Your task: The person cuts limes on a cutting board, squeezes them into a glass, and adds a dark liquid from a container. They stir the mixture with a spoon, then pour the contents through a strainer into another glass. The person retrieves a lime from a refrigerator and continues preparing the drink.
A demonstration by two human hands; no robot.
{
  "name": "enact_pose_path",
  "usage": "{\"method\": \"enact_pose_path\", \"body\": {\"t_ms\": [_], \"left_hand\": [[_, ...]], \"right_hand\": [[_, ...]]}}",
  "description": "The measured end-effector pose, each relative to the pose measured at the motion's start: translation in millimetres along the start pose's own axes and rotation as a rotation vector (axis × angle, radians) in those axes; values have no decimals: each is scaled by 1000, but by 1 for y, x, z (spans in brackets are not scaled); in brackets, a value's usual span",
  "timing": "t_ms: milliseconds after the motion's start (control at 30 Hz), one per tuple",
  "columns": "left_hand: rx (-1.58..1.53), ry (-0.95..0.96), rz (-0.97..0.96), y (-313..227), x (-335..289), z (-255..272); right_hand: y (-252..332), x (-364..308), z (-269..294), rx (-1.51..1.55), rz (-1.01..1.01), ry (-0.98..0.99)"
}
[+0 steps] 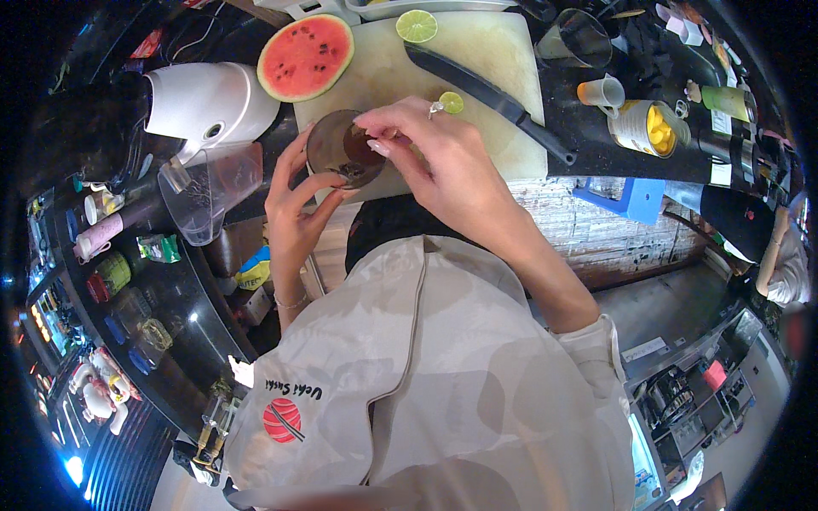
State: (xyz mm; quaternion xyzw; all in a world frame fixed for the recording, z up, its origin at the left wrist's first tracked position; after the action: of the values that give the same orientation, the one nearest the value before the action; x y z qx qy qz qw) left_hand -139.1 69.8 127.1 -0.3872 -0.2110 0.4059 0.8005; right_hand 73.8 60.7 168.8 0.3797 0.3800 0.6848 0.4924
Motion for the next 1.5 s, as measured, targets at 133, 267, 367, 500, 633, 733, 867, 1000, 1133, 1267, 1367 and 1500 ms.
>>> {"method": "enact_pose_path", "body": {"t_ms": [133,267,367,500,633,733,867,1000,1133,1267,1367,1500], "left_hand": [[7,2,18,1,-1,-1],[-2,-2,12,0,-1,-1],[4,-4,1,-1,-1,0],[25,0,7,-2,0,0],[25,4,8,-2,0,1],[31,-1,-1,-1,0,0],[35,2,-5,0,1,0],[15,-7,-11,0,1,0],[-2,-7,-7,1,0,0],[-29,-8,-11,1,1,0],[-19,-7,7,-1,1,0],[14,-18,37,-3,1,2]], "right_hand": [[-6,-1,1,-14,14,1],[-8,-1,-3,-155,-2,56],[-12,-3,-10,-113,-148,119],[-16,-5,-19,115,-233,-27],[-16,-14,-20,223,-306,-208],[-13,-18,-22,334,-323,-206],[-7,-19,-28,472,-327,-126],[-6,-16,-31,483,-331,-51],[-6,-7,-32,469,-292,-75],[-3,2,-30,367,-219,18],[-6,8,-27,324,-211,104],[-8,13,-27,221,-154,125]]}}
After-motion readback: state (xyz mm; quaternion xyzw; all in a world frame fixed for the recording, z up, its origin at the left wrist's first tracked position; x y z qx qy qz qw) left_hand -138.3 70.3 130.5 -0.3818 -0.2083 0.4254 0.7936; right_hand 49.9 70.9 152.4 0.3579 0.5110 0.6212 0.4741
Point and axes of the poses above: each hand's wrist, its own x-axis towards the middle knuckle, its own z-axis out of the back of the hand, y = z × x, the point moved 3 cm from there along x, towards the middle knuckle, and after that the axes turned 11 degrees about y, right-handed, at the moved point
